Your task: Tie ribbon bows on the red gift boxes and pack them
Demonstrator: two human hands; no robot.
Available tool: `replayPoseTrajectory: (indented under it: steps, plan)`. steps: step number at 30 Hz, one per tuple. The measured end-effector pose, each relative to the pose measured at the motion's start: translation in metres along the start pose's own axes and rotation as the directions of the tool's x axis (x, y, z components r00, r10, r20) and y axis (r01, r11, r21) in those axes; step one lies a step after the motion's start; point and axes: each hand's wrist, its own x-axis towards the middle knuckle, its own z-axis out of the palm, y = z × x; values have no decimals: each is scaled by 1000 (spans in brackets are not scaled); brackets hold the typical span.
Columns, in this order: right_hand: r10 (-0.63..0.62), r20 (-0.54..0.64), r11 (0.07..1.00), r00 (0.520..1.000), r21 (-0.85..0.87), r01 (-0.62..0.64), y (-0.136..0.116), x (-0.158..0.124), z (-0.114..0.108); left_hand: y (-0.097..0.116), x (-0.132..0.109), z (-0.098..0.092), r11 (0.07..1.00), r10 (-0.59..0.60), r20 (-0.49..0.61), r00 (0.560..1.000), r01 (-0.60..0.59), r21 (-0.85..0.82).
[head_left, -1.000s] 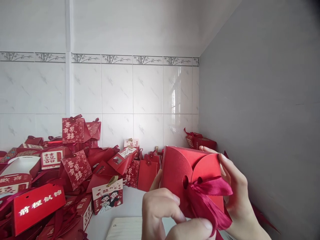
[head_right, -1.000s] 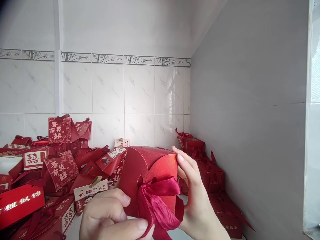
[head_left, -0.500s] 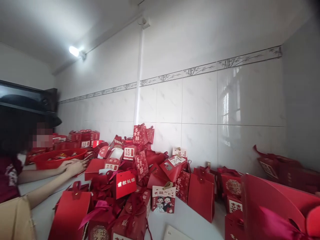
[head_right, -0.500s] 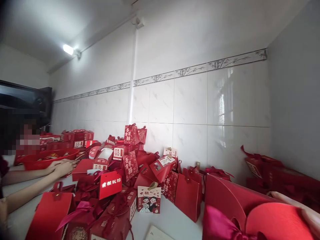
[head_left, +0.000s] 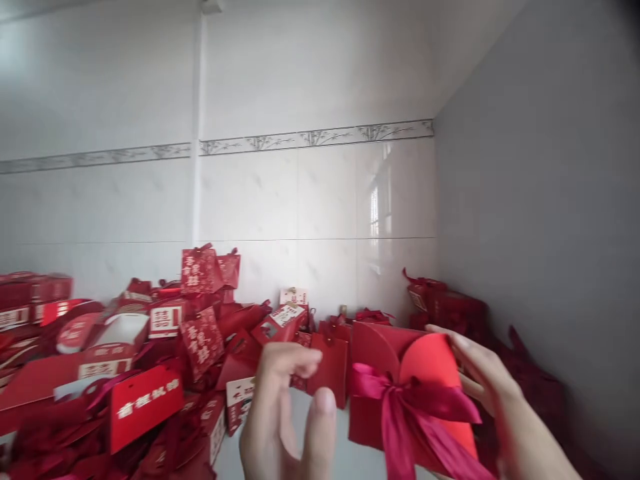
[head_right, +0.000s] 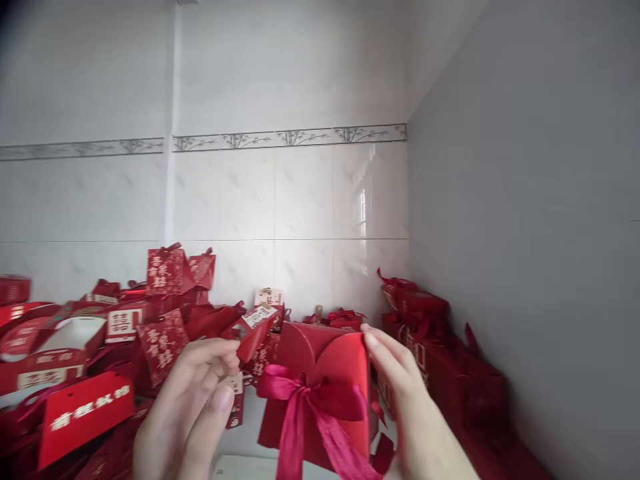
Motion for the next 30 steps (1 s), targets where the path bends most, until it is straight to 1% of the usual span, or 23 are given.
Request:
replayPoseTrajectory:
  steps: [3,6,7,9,11,12,14,17,20,26,30]
  plan:
    - [13,46,995,999,-103,-8,-8,2,3,-9,4,11,999,-53,31,998,53,12]
    - [32,86,995,996,-95,-24,-11,3,3,-7,-4,22,999,-21,50,999,19,31]
    - [17,99,995,995,-95,-7,-11,3,2,-5,-6,24,999,-5,52,999,2,43]
    - [-58,127,991,990,-116,73,-9,4,0,1,-9,22,997,24,65,998,-29,75]
    - [-129,149,980,980,-134,149,-7,5,-2,6,-8,18,993,67,101,993,-76,86]
    - [-141,151,978,978,-131,161,-6,6,-2,8,-7,17,992,92,115,989,-101,78]
    - [-125,132,985,983,-106,140,-6,5,-3,11,-5,15,991,119,113,986,-125,48]
    - [-106,94,990,990,-83,114,-8,5,-3,14,-7,17,996,89,64,994,-90,12]
    - [-123,86,987,989,-90,131,-8,5,-5,16,-12,21,995,95,56,994,-97,21]
    - [-177,121,968,977,-159,195,-3,8,-13,15,-19,26,983,170,43,984,-173,56]
    - [-130,69,978,989,-157,140,-6,6,-13,15,-18,26,980,189,56,980,-192,52]
